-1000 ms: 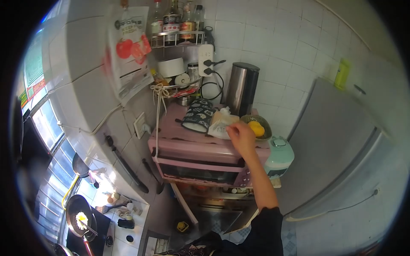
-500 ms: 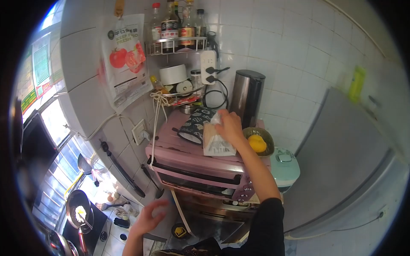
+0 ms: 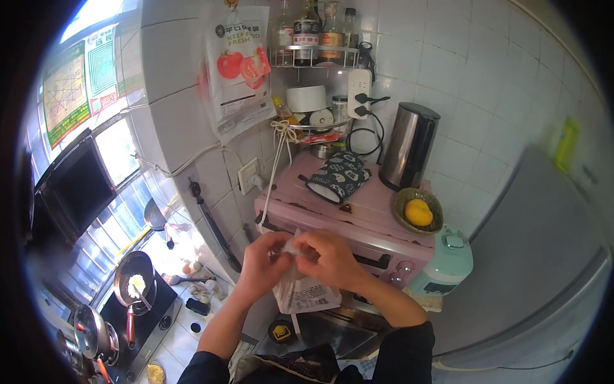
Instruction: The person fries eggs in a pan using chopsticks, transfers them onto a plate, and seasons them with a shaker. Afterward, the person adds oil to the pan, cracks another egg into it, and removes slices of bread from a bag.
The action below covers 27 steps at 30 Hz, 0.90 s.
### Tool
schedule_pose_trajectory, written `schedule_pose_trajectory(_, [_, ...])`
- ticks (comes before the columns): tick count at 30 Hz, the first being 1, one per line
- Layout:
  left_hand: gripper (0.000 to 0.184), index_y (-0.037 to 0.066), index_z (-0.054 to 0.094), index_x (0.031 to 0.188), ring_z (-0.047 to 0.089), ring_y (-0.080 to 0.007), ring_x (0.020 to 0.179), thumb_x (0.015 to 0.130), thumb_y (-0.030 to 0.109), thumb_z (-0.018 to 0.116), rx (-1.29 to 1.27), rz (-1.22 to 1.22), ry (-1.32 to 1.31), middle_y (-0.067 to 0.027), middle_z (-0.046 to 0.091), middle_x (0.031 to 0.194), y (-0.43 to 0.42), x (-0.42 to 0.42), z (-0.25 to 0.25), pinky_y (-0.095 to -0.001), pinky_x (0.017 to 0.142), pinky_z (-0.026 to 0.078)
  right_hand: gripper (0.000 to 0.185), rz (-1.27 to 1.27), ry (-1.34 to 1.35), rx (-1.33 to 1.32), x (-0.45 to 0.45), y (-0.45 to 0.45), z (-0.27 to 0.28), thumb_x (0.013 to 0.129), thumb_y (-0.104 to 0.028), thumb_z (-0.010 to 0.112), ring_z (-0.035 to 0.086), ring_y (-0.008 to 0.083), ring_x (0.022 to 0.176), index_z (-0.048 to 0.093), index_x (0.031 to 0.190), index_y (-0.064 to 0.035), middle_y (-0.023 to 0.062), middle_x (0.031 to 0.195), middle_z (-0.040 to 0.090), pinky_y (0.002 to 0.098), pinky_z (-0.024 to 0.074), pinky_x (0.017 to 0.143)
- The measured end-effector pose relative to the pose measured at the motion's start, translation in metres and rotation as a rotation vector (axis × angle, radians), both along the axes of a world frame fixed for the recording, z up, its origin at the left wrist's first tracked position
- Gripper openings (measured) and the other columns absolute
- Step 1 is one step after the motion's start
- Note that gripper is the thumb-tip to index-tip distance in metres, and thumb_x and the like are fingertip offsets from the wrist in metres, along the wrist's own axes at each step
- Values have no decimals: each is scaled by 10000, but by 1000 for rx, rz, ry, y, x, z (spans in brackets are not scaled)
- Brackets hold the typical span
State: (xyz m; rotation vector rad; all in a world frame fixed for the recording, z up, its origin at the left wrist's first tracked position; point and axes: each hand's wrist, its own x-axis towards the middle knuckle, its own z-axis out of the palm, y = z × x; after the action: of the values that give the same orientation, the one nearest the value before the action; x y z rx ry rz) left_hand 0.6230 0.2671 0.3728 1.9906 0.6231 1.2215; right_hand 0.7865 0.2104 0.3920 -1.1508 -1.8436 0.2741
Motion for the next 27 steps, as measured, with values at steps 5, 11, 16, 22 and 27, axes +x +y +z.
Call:
schedule_pose_trajectory(5, [144,-15,586,851,515,-62,709,731,44,534,-477,-327,-81,10,570,763,19,-23,-9,-207,626,417,183,365,440,-347,0,25,-22,733,-69,662,548,77,782,576,886,-17,12,840,592,226,445,717])
schedule_pose_trajectory(11, [123,17,581,765,486,-59,654,743,128,533,-798,-272,-129,9,551,725,23,-35,-34,-192,602,378,163,474,494,-511,-5,43,-38,752,-42,632,557,95,823,582,904,-9,17,859,596,246,456,733])
schedule_pose_trajectory(16, [128,11,576,673,494,-62,623,728,126,573,-654,-112,-105,3,547,665,26,-28,-63,-198,592,389,236,333,-243,-89,-9,36,-18,703,-55,643,608,188,714,579,928,-27,78,823,604,263,489,642])
schedule_pose_trajectory(22, [146,-9,589,650,523,-61,591,713,113,637,-533,16,-4,-9,574,618,21,-25,-74,-225,531,416,142,98,-884,251,-22,32,-32,707,-135,608,593,212,619,539,779,-34,73,669,547,302,489,531])
schedule_pose_trajectory(27, [151,-22,596,679,528,-58,592,713,115,652,-545,4,70,-11,588,628,5,-36,-70,-227,532,427,136,179,-834,450,-25,31,-44,670,-133,588,549,184,541,499,715,-41,62,643,497,287,469,474])
